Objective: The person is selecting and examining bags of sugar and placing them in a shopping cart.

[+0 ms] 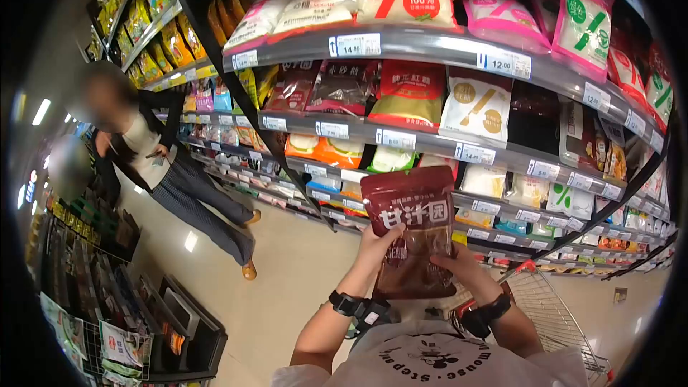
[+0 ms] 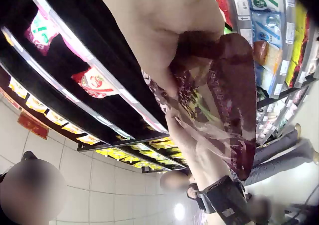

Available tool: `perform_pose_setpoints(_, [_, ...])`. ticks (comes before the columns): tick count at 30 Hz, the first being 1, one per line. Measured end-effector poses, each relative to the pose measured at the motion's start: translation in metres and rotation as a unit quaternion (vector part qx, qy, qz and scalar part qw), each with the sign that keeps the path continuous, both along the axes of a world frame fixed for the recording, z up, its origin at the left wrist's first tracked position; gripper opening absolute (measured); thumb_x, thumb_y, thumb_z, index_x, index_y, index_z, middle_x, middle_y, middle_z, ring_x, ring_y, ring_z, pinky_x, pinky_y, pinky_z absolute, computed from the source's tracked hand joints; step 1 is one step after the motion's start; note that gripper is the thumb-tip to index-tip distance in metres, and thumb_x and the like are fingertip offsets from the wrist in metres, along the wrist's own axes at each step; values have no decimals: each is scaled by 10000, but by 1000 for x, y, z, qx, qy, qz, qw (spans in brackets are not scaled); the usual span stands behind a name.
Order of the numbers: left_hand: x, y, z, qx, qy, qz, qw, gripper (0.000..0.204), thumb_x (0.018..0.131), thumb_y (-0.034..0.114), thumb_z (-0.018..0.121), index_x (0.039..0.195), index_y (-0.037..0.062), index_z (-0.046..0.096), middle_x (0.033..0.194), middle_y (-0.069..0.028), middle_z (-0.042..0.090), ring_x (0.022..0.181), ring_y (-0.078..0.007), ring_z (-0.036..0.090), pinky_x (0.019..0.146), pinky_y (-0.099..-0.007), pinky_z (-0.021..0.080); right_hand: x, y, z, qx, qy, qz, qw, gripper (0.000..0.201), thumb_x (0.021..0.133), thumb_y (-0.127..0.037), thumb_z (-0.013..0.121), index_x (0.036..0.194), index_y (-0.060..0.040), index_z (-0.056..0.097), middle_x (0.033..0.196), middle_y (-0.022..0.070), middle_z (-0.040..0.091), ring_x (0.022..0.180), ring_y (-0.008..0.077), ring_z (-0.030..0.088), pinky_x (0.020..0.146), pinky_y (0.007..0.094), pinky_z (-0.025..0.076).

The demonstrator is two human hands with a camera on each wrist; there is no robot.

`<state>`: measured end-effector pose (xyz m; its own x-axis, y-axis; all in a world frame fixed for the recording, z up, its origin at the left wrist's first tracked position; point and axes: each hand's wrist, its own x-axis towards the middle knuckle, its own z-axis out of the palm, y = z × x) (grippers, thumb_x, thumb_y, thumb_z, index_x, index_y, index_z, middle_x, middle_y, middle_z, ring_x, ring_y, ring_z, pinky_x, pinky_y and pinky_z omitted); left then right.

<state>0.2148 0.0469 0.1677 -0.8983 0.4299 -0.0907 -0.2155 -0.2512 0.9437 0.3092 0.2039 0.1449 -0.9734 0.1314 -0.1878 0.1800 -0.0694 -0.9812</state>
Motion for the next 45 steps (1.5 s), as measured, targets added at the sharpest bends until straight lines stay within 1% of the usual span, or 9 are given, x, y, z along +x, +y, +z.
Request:
perform_pose_setpoints(2, [-7,-9,-17,-24,-10,-22,999,206,719,119,556,897,25,513,802,1,535,713,-68,480,634,-218,392,3,-1,3,-94,-30,7,995,283,673,-89,595,931,-13,505,825,22,538,710,83,492,618,211,398])
perform_pose_setpoints(13, [14,22,-31,-32,-53,-90,994,277,791,201,476,983,2,478,927,-31,522,817,-94,472,721,-222,364,43,27,-16,-191,-40,-83,977,337,730,-140,550,1021,-12,438,914,28,512,822,89,471,718,216,378])
perform_pose_setpoints(17, [26,51,-57,-68,-60,-87,992,270,766,218,516,925,-1,510,858,-18,539,756,-82,474,672,-220,365,69,33,-21,-290,-127,-165,934,332,740,-156,539,1024,-20,435,859,40,524,697,126,534,598,221,437])
perform_pose_setpoints(24, [53,121,-112,-97,-56,-250,962,346,755,249,524,990,-1,476,946,-48,513,840,-125,478,709,-247,383,124,50,-77,-296,-25,-316,901,379,727,-160,558,1049,-21,413,877,47,518,775,112,506,637,222,424])
perform_pose_setpoints(28, [72,137,-131,-160,-176,-404,883,388,776,305,475,1043,27,428,976,-55,495,862,-135,478,717,-256,391,173,73,-79,-385,-92,-332,856,269,732,-99,535,977,-51,433,796,49,533,653,161,551,566,281,472])
perform_pose_setpoints(30, [70,143,-139,-187,-220,-463,838,400,803,333,407,1078,44,382,993,-84,483,895,-165,479,717,-281,403,204,84,-98,-384,-87,-381,836,232,727,-96,539,935,-44,451,800,49,532,644,152,549,558,267,474])
perform_pose_setpoints(37, [57,130,-123,-239,-177,-413,861,382,797,280,414,1099,52,361,1024,-132,472,907,-209,479,755,-318,382,334,138,-199,-327,-105,-602,721,254,706,-79,558,932,-41,451,804,54,534,701,163,540,609,284,463])
perform_pose_setpoints(38, [58,127,-127,-247,-186,-400,863,381,797,276,413,1098,47,363,1027,-137,471,908,-211,479,756,-319,382,357,145,-250,-302,-83,-615,724,265,705,-78,557,943,-42,447,827,62,534,703,174,539,610,304,462])
perform_pose_setpoints(45, [72,112,-151,-272,-250,-324,871,373,798,262,401,1087,28,375,1034,-154,465,916,-223,477,762,-315,382,391,180,-353,-240,-280,-647,668,302,703,-61,550,982,-38,436,845,73,528,738,197,527,628,326,450])
